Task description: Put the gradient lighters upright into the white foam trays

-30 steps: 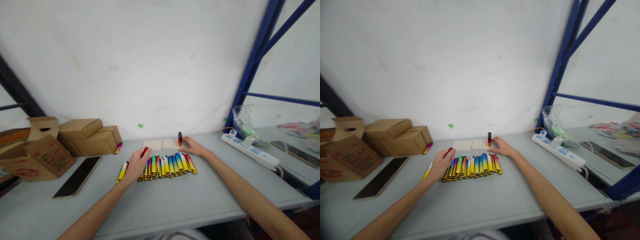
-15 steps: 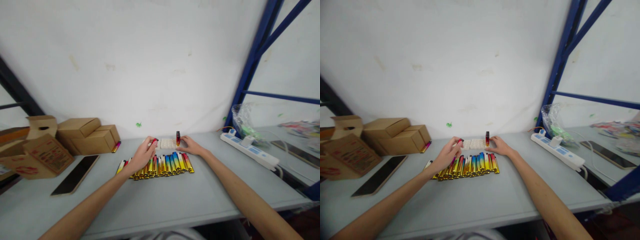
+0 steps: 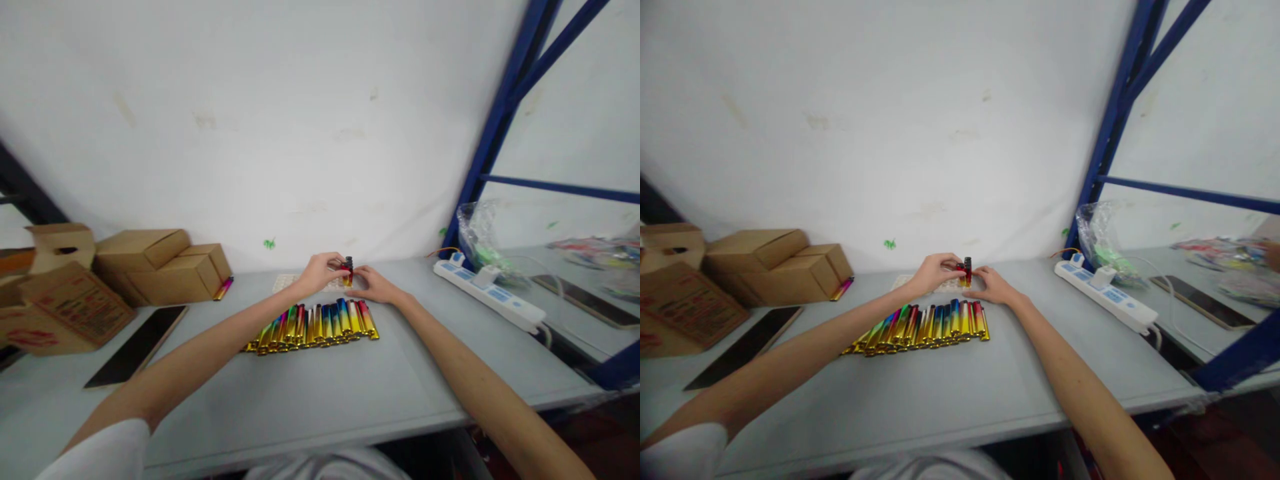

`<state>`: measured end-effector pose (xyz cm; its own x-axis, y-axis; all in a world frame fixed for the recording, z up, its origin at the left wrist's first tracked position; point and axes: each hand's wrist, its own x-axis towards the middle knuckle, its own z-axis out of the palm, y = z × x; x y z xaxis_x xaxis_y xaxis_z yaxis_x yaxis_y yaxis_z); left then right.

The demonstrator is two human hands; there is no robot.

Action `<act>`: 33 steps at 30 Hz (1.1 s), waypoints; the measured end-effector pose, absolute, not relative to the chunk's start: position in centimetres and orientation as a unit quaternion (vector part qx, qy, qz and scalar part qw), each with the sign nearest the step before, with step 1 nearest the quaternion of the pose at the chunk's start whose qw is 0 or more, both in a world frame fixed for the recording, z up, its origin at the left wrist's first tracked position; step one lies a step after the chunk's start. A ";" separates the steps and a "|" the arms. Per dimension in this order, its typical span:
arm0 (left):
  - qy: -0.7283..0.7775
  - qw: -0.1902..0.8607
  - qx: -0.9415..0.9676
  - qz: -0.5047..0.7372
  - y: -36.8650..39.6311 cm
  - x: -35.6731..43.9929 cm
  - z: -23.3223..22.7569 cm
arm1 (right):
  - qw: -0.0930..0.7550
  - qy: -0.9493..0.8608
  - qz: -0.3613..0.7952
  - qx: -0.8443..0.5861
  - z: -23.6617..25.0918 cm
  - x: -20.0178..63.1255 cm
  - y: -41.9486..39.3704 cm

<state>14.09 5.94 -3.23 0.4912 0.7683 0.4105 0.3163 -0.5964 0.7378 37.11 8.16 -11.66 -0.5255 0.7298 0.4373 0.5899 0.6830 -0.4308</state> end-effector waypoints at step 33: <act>0.447 0.166 0.870 0.125 -4.2 2.3 -1.7 | 0.302 -0.863 0.129 -0.385 -11.3 37.3 8.1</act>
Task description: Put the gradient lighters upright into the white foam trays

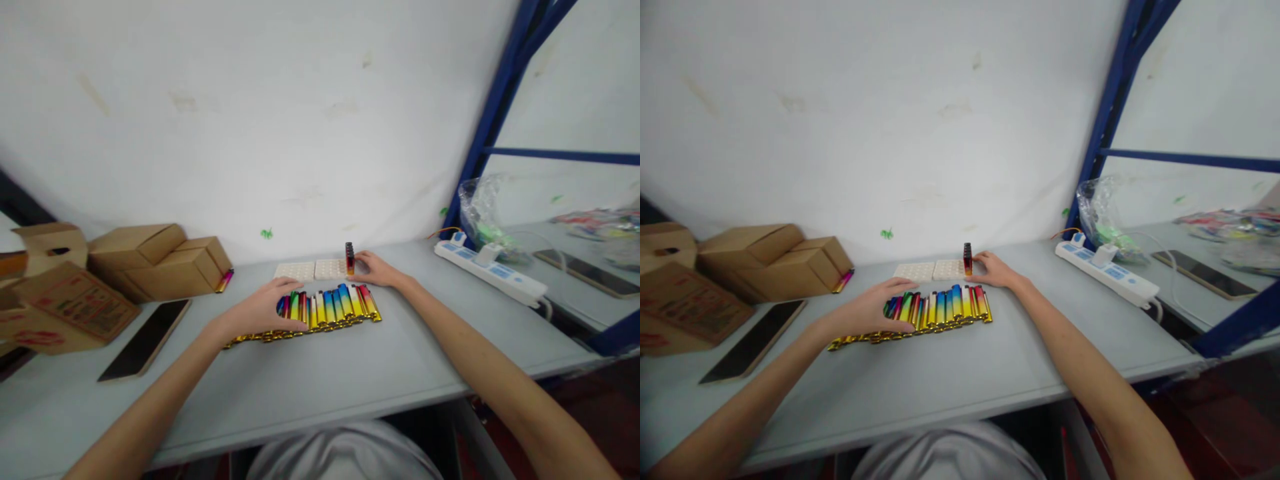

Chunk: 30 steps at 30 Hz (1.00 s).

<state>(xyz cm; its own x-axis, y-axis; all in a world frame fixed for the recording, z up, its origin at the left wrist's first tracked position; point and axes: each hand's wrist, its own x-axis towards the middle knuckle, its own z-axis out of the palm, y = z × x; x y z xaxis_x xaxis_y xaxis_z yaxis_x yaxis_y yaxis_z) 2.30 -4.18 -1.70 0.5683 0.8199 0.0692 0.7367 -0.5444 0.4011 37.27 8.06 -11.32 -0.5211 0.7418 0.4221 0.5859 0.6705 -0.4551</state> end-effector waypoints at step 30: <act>0.402 0.466 0.621 0.486 -5.5 6.0 -2.6 | 0.286 -0.865 0.125 -0.392 -10.8 37.3 7.5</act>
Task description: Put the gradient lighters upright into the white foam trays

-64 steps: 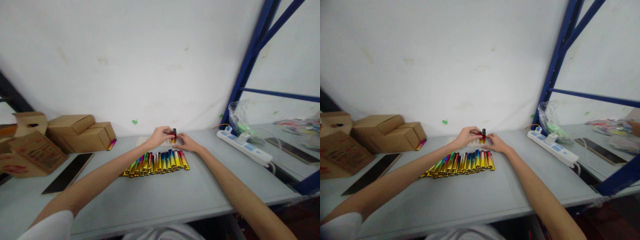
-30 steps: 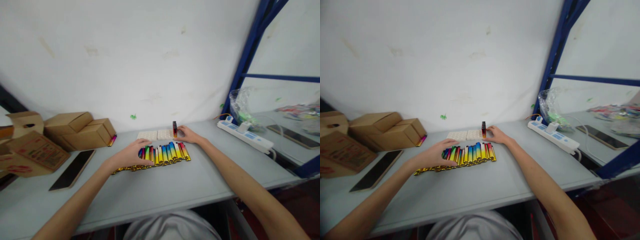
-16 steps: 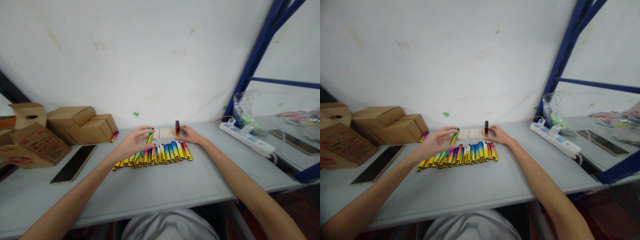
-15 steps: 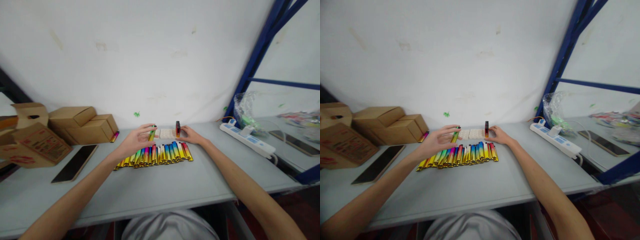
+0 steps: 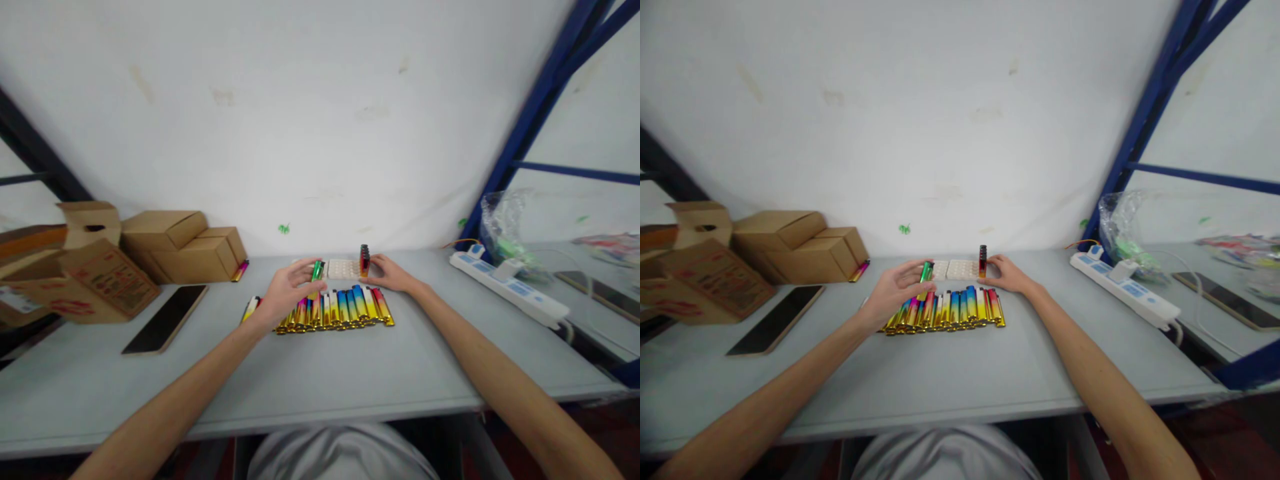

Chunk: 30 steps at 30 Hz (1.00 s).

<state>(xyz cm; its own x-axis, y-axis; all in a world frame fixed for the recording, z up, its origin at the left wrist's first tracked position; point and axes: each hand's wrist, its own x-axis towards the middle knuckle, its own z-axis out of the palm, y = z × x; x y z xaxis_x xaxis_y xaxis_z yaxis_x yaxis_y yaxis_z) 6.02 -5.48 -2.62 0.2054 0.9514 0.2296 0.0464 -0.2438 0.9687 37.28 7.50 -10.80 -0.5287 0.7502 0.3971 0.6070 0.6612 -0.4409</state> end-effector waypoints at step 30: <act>0.528 0.190 0.738 0.374 -6.3 6.4 -3.4 | 0.292 -0.863 0.136 -0.388 -11.3 37.7 7.8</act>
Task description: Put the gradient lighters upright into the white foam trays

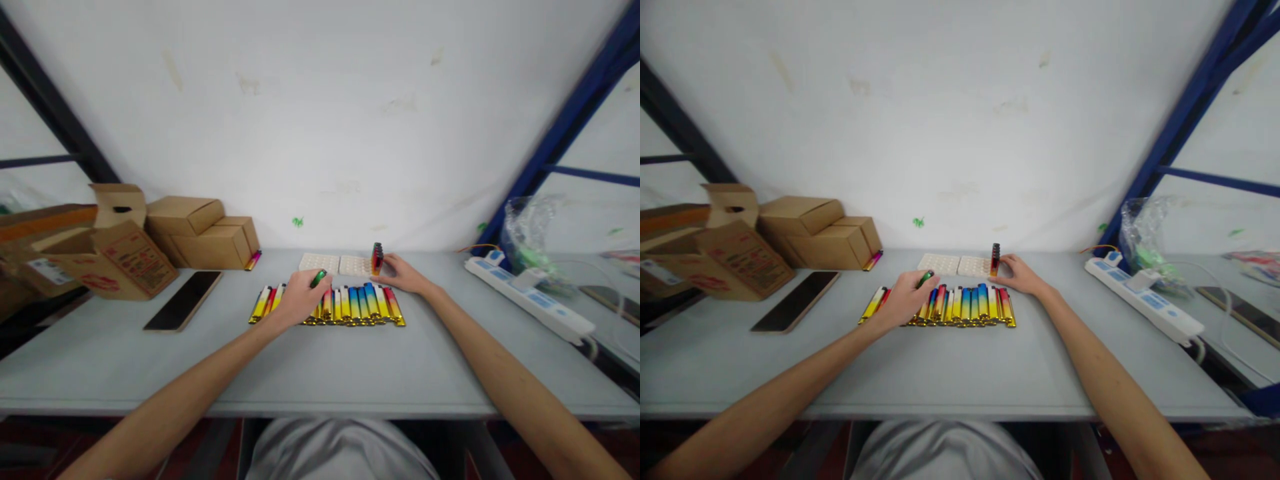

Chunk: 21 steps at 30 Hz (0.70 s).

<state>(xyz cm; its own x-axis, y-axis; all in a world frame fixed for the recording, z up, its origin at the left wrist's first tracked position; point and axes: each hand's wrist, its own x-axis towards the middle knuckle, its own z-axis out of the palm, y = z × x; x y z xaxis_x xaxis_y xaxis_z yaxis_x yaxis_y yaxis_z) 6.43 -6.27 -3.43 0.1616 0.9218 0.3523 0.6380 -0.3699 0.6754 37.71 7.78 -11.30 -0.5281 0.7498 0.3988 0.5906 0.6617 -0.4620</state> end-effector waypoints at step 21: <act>0.383 0.369 0.748 0.396 9.0 11.7 -3.2 | 0.313 -0.863 0.131 -0.374 -11.1 37.2 7.8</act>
